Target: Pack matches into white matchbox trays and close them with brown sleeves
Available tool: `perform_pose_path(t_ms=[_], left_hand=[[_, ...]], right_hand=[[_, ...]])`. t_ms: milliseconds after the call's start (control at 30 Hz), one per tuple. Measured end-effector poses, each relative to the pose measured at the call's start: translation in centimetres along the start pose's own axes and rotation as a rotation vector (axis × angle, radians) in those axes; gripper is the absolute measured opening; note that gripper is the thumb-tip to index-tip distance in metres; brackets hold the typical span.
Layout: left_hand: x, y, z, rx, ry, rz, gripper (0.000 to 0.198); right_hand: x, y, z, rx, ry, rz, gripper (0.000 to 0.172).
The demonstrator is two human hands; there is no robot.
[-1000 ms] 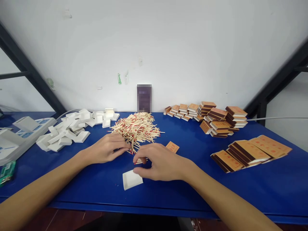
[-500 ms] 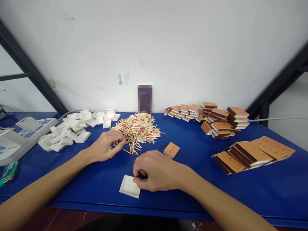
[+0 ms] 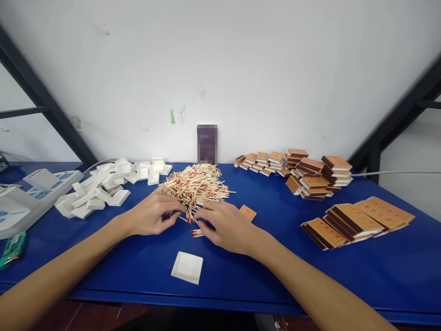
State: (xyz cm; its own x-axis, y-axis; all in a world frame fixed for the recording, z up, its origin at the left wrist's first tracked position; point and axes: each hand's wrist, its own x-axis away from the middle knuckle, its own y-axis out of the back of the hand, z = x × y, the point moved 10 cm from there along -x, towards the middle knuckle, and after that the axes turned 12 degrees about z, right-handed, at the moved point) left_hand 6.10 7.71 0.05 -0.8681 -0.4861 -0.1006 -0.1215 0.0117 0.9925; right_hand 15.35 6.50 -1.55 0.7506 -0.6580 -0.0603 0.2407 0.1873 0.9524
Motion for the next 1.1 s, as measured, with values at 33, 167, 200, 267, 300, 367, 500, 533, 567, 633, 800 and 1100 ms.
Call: perform_pose_path(t_ms=[33, 167, 200, 267, 300, 367, 500, 533, 567, 633, 800, 1100], left_hand=[[-0.1, -0.1, 0.1, -0.005, 0.009, 0.014, 0.021], [-0.2, -0.7, 0.4, -0.003, 0.028, 0.055, 0.022], [-0.2, -0.9, 0.5, -0.008, 0.027, 0.073, 0.022], [-0.3, -1.3, 0.6, -0.032, 0.033, 0.107, 0.021], [-0.3, -1.5, 0.7, -0.049, 0.038, 0.119, 0.021], [-0.3, -1.5, 0.7, -0.076, 0.034, 0.131, 0.021], [-0.4, -1.6, 0.6, -0.096, 0.014, 0.153, 0.021], [-0.4, -1.6, 0.6, -0.098, 0.015, 0.158, 0.02], [-0.4, -1.6, 0.7, -0.099, 0.018, 0.164, 0.02], [-0.3, -1.7, 0.8, -0.097, 0.025, 0.175, 0.019], [-0.3, -1.7, 0.8, -0.093, 0.01, 0.182, 0.019], [-0.5, -1.6, -0.4, -0.121, -0.067, 0.1, 0.026]], right_hand=[[-0.1, -0.1, -0.1, -0.001, 0.006, -0.006, 0.024], [-0.2, -0.3, -0.4, -0.008, 0.023, -0.036, 0.028], [-0.2, -0.3, -0.4, -0.015, 0.038, -0.041, 0.029], [-0.2, -0.3, 0.0, -0.027, 0.083, -0.046, 0.031], [-0.2, -0.2, 0.2, -0.027, 0.101, -0.046, 0.032], [-0.4, -0.3, 0.4, -0.014, 0.114, -0.037, 0.032], [-0.8, -0.6, 0.5, 0.018, 0.091, -0.007, 0.033], [-0.9, -0.6, 0.5, 0.022, 0.086, -0.005, 0.033], [-0.9, -0.6, 0.4, 0.028, 0.08, -0.006, 0.033], [-0.9, -0.6, 0.3, 0.045, 0.07, -0.01, 0.032], [-0.9, -0.7, -0.3, 0.113, 0.044, -0.024, 0.029], [-1.0, -0.2, -1.1, 0.139, 0.043, -0.091, 0.024]])
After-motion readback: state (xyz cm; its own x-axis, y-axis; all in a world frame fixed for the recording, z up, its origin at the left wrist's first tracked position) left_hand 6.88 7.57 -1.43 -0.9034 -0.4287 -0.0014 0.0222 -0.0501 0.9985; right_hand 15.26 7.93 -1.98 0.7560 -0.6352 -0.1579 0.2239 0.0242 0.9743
